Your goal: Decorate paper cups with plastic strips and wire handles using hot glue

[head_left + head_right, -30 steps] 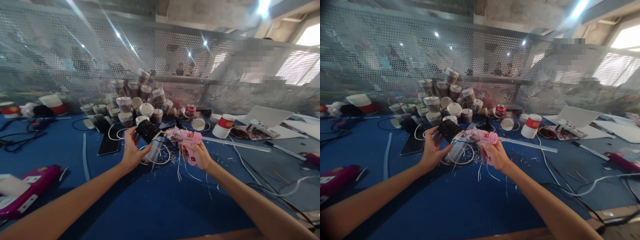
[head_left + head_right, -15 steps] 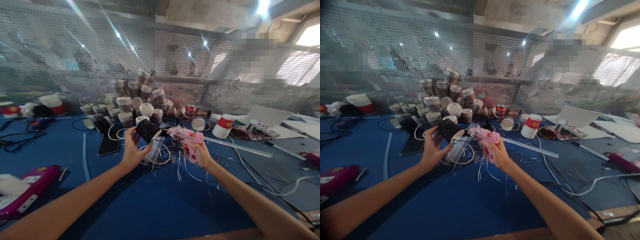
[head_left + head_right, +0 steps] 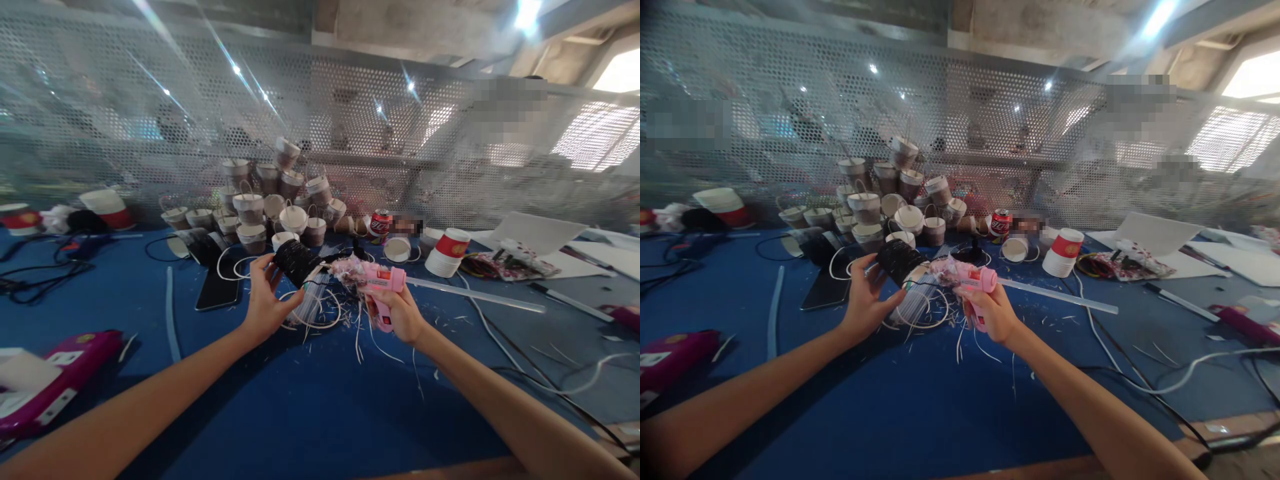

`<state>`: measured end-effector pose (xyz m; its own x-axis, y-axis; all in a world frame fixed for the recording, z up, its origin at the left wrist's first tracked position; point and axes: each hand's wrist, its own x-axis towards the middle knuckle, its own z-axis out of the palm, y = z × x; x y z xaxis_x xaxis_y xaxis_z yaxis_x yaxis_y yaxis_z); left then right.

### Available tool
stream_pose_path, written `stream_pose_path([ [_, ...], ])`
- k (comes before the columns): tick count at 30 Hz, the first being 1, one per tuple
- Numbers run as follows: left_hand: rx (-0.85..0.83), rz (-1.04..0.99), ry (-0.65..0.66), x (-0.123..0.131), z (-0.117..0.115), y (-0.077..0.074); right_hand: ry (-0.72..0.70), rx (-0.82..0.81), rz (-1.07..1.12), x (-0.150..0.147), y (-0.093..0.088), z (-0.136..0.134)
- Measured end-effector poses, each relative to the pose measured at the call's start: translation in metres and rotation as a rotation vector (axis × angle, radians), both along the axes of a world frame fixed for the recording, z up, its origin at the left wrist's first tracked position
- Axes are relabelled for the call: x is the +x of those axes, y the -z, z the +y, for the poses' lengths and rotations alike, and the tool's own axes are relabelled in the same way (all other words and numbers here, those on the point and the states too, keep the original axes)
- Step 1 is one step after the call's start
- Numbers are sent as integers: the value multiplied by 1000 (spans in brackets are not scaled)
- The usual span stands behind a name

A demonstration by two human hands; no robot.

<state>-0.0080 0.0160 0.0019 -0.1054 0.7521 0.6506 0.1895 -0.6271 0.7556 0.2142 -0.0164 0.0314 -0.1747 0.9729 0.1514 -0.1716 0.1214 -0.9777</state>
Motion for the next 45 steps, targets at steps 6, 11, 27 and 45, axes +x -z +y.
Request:
stream_pose_path([
  [6, -19, 2, 3, 0, 0, 0, -59, -3, -24, -2, -1, -4],
  [11, -11, 9, 3, 0, 1, 0, -75, -13, -46, -4, -1, -6],
  [27, 94, 174, -139, -6, 2, 1, 734, 107, -1541, 20, -10, 2],
  [45, 95, 414, -76, 0, -11, -5, -286, 347, -705, -13, 6, 1],
])
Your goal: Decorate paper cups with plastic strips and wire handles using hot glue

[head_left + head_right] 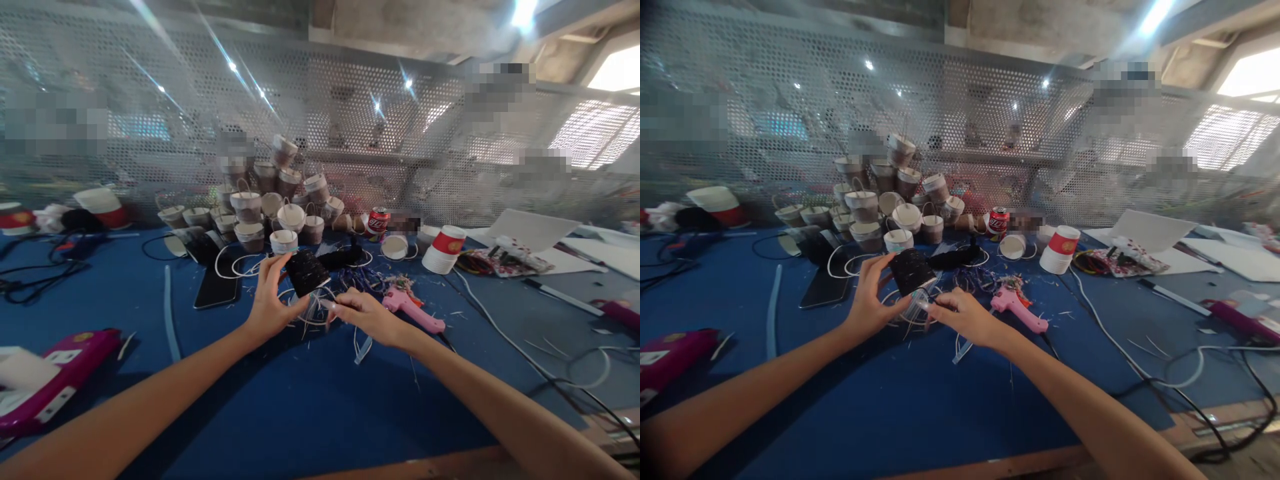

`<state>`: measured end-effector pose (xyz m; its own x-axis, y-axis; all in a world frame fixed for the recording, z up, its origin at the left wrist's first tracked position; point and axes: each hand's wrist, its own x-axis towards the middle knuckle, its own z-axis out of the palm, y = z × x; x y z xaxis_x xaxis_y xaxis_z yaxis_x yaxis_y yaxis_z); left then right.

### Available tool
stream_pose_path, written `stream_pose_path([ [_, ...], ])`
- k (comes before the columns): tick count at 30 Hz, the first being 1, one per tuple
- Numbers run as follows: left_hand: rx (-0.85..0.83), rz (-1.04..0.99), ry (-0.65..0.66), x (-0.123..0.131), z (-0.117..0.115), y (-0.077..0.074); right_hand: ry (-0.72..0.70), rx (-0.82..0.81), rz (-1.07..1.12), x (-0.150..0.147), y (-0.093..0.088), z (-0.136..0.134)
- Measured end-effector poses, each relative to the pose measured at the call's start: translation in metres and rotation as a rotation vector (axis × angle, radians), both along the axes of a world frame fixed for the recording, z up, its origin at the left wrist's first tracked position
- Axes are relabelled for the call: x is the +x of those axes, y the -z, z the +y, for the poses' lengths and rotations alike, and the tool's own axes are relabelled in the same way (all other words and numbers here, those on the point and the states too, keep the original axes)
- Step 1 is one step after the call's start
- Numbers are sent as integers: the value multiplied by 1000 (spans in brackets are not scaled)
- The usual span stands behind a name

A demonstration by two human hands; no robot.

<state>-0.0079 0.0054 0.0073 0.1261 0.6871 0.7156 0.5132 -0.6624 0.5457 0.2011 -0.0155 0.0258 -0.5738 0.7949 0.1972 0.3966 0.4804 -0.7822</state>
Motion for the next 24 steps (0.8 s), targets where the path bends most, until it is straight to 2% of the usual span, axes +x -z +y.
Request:
stream_pose_path([
  [2, -11, 32, -5, 0, 0, 0, -17, -8, 73, 3, -3, 4],
  [6, -17, 128, 19, 0, 0, -3, 104, -91, 270, 7, -12, 9],
  [9, 8, 181, 23, 1, -2, -5, 141, -111, 324, 8, -14, 13],
  [17, -110, 45, 76, 4, -8, -8, 274, -39, 242, 11, -8, 21],
  [24, -149, -33, 139, 5, -7, -5, 309, 65, 130, 13, -6, 23],
])
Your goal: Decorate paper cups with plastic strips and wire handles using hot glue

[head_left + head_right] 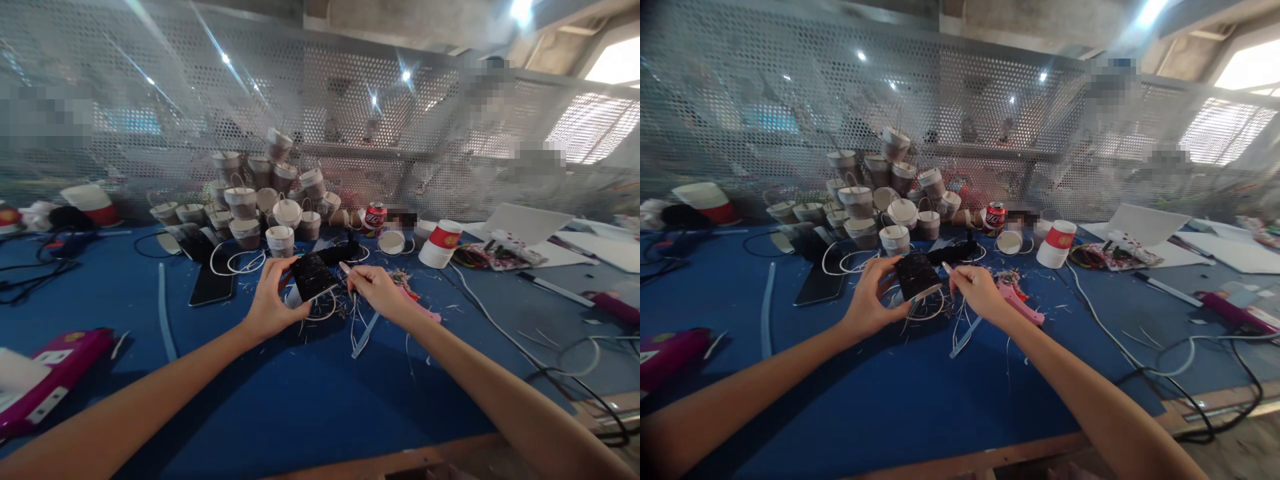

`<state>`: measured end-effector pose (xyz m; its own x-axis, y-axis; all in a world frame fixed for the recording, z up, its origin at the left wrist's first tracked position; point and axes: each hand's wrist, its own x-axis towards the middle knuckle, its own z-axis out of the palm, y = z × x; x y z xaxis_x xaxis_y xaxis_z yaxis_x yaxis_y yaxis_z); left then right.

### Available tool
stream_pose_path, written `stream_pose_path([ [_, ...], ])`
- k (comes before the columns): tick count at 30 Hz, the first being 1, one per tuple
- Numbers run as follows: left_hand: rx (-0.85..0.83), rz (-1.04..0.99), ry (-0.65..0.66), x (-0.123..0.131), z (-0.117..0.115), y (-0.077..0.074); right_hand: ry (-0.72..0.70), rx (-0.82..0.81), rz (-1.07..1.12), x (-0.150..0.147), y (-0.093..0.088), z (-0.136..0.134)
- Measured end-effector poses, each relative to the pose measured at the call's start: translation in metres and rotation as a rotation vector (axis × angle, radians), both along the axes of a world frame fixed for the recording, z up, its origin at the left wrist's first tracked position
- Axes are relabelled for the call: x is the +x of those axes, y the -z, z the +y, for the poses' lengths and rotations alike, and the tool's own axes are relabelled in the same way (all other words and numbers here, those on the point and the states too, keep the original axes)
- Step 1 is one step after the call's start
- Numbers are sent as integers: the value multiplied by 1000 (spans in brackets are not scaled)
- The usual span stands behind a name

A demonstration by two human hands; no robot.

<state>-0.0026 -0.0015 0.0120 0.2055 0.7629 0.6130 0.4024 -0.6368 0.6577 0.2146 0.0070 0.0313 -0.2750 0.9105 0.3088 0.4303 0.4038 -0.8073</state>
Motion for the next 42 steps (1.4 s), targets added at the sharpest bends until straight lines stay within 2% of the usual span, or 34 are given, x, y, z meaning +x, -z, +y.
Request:
stream_pose_path([
  [11, -136, -177, 80, 2, -2, 2, 3, 173, -151, -2, -1, -1],
  [21, -258, -336, 165, 4, -1, 2, -37, 180, -120, -2, 4, 0],
  [33, -355, -489, 183, 4, 4, 7, -56, 124, -5, -7, 11, 0],
  [38, -511, -601, 169, 7, 4, 5, -65, 19, 107, -10, 16, 1],
  [42, -668, -687, 154, 9, 3, 0, -76, -68, 283, -15, 17, 1],
])
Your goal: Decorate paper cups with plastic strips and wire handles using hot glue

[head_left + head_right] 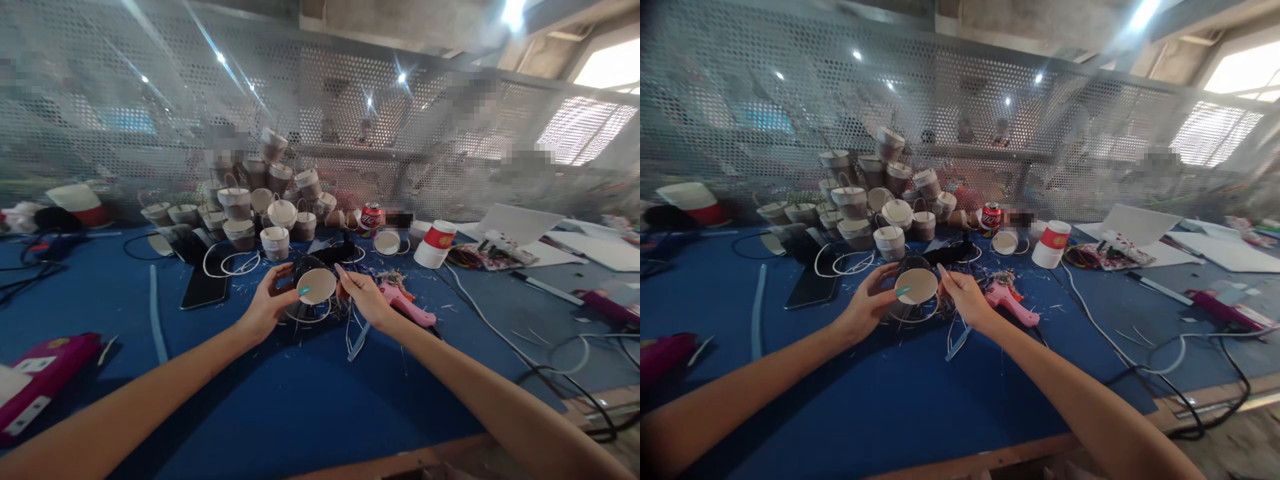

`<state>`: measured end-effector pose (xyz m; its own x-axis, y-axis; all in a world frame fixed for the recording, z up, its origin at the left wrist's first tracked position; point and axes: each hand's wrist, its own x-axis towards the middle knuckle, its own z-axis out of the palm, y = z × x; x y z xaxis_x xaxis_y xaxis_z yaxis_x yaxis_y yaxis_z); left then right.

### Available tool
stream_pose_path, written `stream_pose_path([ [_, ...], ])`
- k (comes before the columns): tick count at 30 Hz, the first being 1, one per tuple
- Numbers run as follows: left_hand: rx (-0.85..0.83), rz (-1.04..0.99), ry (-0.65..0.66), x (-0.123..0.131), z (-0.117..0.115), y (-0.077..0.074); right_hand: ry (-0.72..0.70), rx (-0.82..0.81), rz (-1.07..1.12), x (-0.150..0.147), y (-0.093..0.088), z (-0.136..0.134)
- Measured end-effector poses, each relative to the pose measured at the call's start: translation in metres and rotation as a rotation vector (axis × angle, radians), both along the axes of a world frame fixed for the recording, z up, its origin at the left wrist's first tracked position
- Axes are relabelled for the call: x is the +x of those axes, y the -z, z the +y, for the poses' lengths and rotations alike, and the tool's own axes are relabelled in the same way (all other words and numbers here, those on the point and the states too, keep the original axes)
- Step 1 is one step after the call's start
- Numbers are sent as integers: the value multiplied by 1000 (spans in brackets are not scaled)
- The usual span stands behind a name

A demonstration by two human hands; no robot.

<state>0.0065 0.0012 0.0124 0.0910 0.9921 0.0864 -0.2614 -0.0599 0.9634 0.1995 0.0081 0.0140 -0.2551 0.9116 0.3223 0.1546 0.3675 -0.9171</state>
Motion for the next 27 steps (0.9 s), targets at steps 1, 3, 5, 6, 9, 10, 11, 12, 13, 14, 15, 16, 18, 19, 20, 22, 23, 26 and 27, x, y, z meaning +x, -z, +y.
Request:
stream_pose_path([
  [1, -23, -20, 6, 0, 0, -1, -14, -30, 34, -1, -1, -1],
  [3, -42, -57, 20, 0, 0, -2, -31, -89, 70, -3, -2, -3],
  [5, -29, -81, 21, -1, 0, -2, -5, -121, 74, -3, -1, -6],
  [6, -10, -84, 15, -2, 1, -1, 26, -118, 69, -3, -1, -7],
  [9, 79, -63, -10, -4, 2, -1, 131, -62, 33, 2, 1, -7],
  [10, 103, -49, -13, -4, 3, -1, 160, -33, 12, 4, 1, -7],
  [11, 116, -33, -11, -5, 3, -1, 185, -2, -15, 6, 1, -7],
  [12, 120, -20, -3, -5, 4, -1, 205, 32, -50, 8, 0, -6],
  [13, 114, -11, 9, -6, 4, -1, 222, 66, -90, 9, -1, -6],
  [14, 101, -9, 22, -7, 4, -2, 229, 97, -130, 10, -2, -6],
  [15, 83, -13, 33, -7, 5, -2, 223, 119, -163, 11, -3, -6],
  [16, 62, -22, 40, -8, 5, -3, 207, 135, -184, 12, -4, -7],
  [18, 6, -60, 47, -10, 5, -5, 162, 158, -198, 12, -5, -9],
  [19, -27, -88, 51, -11, 5, -6, 144, 174, -206, 12, -5, -10],
  [20, -58, -117, 60, -11, 5, -7, 134, 200, -219, 12, -6, -12],
  [22, -97, -149, 99, -13, 6, -8, 130, 264, -253, 11, -8, -17],
  [23, -100, -145, 126, -14, 6, -8, 126, 295, -271, 11, -10, -19],
  [26, -60, -76, 188, -15, 7, -8, 99, 376, -287, 10, -15, -25],
  [27, -44, -56, 186, -15, 7, -8, 88, 395, -283, 10, -17, -26],
])
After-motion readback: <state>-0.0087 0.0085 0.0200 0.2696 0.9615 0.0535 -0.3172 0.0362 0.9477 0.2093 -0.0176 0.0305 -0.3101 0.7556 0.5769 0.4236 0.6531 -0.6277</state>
